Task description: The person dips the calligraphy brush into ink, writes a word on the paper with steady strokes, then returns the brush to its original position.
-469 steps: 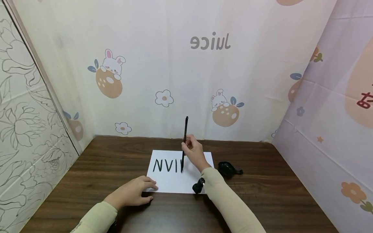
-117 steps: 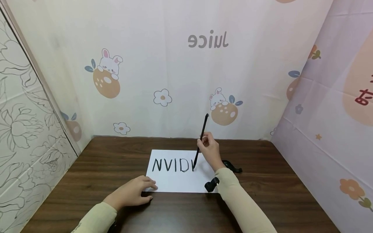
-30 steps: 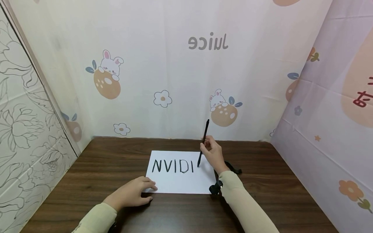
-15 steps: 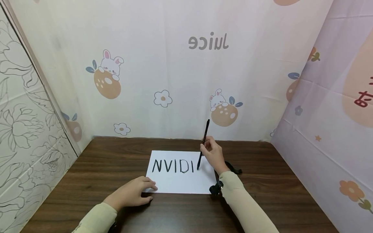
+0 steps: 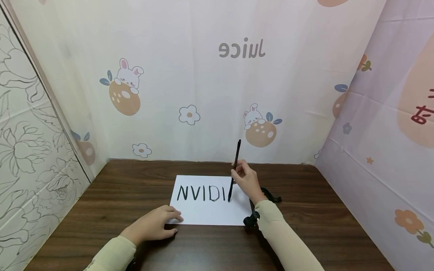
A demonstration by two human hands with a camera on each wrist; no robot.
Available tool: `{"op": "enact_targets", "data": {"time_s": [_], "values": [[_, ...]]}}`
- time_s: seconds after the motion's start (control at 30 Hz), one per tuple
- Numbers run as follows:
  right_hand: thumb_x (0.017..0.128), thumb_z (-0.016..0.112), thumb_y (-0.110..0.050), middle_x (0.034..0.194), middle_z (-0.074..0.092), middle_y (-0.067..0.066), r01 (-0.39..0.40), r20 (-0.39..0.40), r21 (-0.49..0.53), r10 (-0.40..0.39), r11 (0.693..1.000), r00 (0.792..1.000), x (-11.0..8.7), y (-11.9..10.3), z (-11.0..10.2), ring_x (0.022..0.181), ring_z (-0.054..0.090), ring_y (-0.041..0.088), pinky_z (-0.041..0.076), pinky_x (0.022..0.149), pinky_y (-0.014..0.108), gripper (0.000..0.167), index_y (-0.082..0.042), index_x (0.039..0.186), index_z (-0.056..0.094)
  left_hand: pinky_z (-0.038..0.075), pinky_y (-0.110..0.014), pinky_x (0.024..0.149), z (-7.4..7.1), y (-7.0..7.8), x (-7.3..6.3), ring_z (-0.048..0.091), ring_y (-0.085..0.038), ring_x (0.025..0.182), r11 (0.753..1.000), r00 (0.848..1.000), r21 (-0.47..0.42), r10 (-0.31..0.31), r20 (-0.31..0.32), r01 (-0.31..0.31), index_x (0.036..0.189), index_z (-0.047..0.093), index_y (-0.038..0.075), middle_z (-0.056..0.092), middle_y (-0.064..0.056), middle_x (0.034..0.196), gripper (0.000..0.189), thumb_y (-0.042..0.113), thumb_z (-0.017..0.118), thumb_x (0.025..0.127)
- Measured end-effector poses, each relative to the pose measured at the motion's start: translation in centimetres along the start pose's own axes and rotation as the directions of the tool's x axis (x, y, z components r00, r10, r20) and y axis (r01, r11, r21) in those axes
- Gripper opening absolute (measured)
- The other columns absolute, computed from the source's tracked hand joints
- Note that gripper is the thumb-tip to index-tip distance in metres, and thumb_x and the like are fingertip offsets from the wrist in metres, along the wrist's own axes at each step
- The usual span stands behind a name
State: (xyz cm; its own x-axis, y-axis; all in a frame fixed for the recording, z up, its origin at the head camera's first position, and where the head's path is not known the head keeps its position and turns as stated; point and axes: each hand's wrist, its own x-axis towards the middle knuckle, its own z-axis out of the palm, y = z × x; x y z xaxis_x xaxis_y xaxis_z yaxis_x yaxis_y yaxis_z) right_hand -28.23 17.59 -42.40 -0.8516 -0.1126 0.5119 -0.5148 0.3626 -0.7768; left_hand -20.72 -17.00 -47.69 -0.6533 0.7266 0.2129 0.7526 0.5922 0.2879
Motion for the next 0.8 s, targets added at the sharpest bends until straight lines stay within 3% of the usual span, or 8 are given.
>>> {"op": "enact_targets", "data": {"time_s": [0.13,0.33,0.57,0.8], "values": [[0.095,0.061,0.004,0.082,0.057,0.013,-0.010,0.017,0.005,0.010,1.000,1.000,0.0,-0.1,0.1,0.069,0.064,0.035,0.060,0.062,0.043,0.021,-0.003,0.114,0.059,0.052,-0.038,0.092,-0.1,0.1,0.0,0.061,-0.020,0.109,1.000,1.000,-0.003,0.000,0.002,0.000,0.111,0.073,0.015,0.066,0.001,0.117,0.025,0.019,0.076,0.087],[0.096,0.061,0.001,0.084,0.057,0.015,-0.021,0.028,0.016,0.021,1.000,0.999,0.6,2.9,0.4,0.072,0.064,0.037,0.059,0.061,0.044,0.023,-0.005,0.118,0.058,0.052,-0.038,0.092,0.0,0.0,0.0,0.061,-0.020,0.109,1.000,1.000,0.001,0.014,-0.011,-0.014,0.111,0.073,0.015,0.066,0.000,0.117,0.025,0.019,0.076,0.086],[0.097,0.063,-0.007,0.086,0.057,0.008,0.018,-0.072,0.004,-0.017,1.000,0.997,1.3,3.7,-0.4,0.069,0.061,0.023,0.059,0.061,0.036,0.020,-0.012,0.116,0.060,0.052,-0.037,0.092,0.2,-0.2,-0.1,0.061,-0.019,0.109,1.000,0.999,0.008,0.027,-0.024,-0.026,0.111,0.073,0.016,0.066,0.001,0.116,0.025,0.020,0.076,0.086],[0.096,0.063,-0.007,0.084,0.059,0.005,0.021,-0.197,-0.074,-0.035,0.997,0.980,1.7,3.8,-1.1,0.072,0.058,0.018,0.052,0.059,0.025,0.019,-0.012,0.114,0.060,0.052,-0.038,0.092,0.2,-0.2,0.0,0.061,-0.020,0.109,1.000,1.000,0.002,0.021,-0.016,-0.021,0.111,0.074,0.016,0.066,0.000,0.117,0.025,0.019,0.076,0.086]]}}
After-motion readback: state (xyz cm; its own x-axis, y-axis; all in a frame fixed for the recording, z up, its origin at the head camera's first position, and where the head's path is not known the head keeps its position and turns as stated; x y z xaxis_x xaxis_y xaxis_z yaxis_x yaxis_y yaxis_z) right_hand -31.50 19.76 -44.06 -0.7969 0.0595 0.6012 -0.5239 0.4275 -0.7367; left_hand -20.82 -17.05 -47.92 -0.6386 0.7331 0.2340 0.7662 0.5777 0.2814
